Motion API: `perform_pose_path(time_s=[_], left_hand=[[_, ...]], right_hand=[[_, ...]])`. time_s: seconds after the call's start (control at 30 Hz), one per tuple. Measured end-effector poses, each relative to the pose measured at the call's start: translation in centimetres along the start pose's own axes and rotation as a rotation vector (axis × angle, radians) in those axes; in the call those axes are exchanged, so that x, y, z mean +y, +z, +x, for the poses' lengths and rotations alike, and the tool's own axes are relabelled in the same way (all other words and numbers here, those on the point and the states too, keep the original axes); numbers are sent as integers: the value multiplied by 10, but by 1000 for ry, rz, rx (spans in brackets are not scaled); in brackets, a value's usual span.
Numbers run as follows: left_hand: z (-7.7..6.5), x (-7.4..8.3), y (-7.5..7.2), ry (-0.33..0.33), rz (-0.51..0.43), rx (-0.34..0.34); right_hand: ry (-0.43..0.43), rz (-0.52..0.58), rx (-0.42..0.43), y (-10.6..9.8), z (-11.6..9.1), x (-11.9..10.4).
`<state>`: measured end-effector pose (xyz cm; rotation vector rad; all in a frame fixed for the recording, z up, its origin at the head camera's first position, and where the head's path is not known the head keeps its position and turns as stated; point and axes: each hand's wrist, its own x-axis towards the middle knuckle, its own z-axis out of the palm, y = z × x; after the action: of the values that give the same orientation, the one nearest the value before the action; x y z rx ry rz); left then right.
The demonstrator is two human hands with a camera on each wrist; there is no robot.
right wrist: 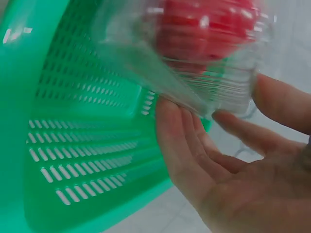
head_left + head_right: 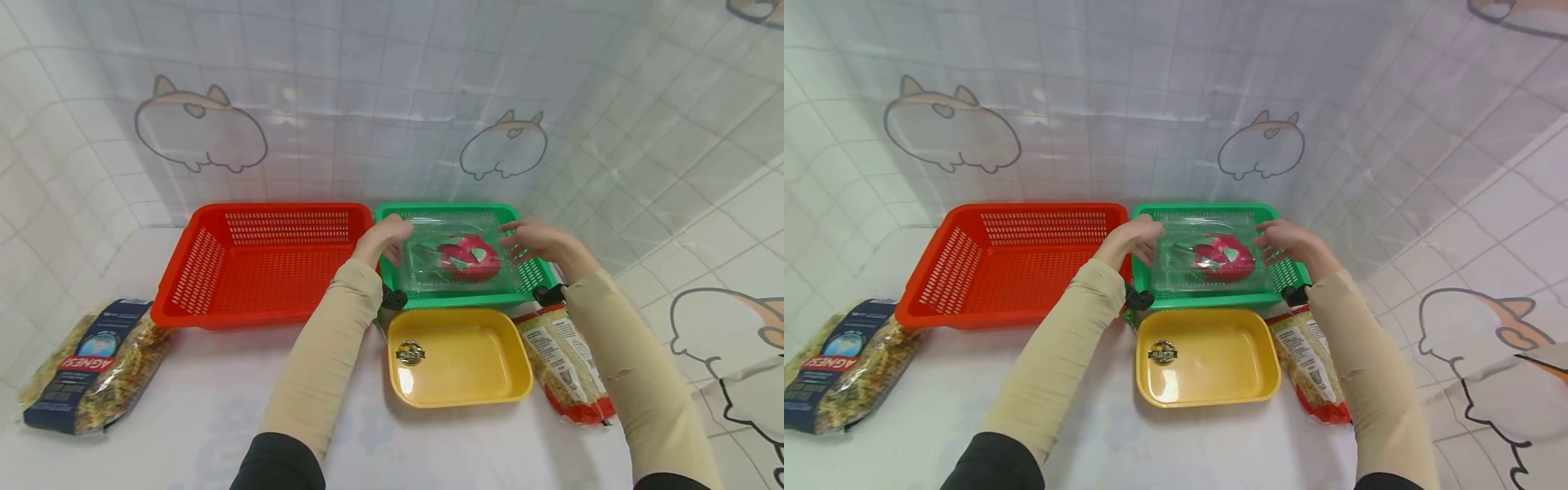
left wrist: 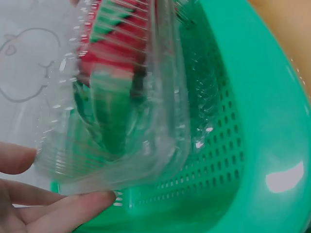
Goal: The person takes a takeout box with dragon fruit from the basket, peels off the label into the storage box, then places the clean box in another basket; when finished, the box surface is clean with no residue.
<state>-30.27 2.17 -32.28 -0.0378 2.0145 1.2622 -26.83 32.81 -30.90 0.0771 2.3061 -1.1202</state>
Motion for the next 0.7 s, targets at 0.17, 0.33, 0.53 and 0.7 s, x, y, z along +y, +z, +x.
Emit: perform_pose_path(time_s=[0.17, 0.33, 0.53, 0.7], left_hand=[[7, -1, 3, -2, 136, -12], [15, -8, 10, 15, 262, -13], [20, -19, 19, 57, 353, 24], [22, -19, 21, 71, 420, 40]], right_hand=[[37, 4, -39, 2, 11, 6], [79, 2, -57, 6, 20, 12], [107, -21, -79, 11, 26, 15], [129, -41, -62, 11, 32, 15]])
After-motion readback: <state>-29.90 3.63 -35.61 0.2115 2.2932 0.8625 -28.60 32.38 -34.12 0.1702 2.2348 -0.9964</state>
